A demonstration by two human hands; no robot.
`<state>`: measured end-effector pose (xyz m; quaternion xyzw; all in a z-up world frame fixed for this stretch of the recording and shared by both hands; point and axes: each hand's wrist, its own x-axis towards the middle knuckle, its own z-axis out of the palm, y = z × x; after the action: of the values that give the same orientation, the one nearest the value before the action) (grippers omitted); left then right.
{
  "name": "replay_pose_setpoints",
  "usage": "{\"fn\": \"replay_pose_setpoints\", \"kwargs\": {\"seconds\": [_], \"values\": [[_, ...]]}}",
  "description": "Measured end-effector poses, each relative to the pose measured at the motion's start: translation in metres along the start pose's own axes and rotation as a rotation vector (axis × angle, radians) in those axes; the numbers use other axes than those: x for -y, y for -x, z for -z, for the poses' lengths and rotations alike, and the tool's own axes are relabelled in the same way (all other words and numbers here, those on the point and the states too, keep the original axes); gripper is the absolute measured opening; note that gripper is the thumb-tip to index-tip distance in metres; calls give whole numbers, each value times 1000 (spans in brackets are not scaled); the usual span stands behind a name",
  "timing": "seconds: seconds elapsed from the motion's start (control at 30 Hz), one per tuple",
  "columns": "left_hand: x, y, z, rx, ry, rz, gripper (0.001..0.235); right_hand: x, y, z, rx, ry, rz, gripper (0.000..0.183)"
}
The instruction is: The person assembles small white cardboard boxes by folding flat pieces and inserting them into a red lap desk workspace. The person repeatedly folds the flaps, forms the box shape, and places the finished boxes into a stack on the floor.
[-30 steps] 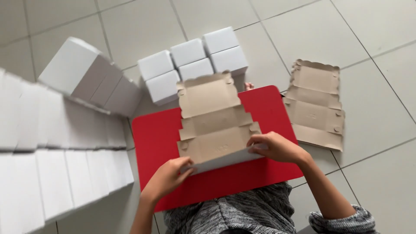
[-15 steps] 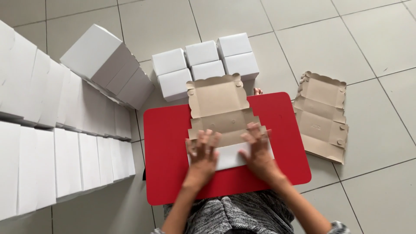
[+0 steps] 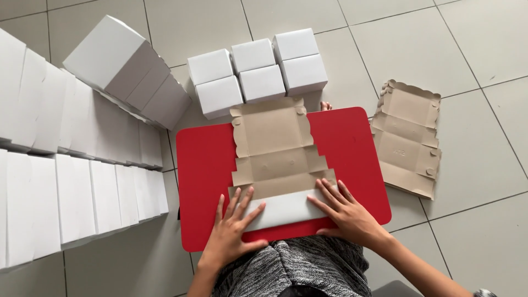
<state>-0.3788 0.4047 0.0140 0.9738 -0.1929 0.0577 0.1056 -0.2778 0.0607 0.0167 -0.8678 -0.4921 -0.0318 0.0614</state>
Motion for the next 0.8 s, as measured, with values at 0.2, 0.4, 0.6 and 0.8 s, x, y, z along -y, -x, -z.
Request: {"fn": "replay_pose_setpoints", "kwargs": {"seconds": [0.2,0.4,0.6,0.8], "values": [[-1,10,9,95,188,-33,78,1,13,5,-7,124,164,53],[-2,-12,68,27,688,59,23,-11,-5,43,-96,-199,100,31],[22,-40,21,-244,447,252,20,-23,-52,46,-280,-35,-144,8],[18,-80,-32,-232,-12,489,26,-26,-83,-28,-287,195,-381,34]]}}
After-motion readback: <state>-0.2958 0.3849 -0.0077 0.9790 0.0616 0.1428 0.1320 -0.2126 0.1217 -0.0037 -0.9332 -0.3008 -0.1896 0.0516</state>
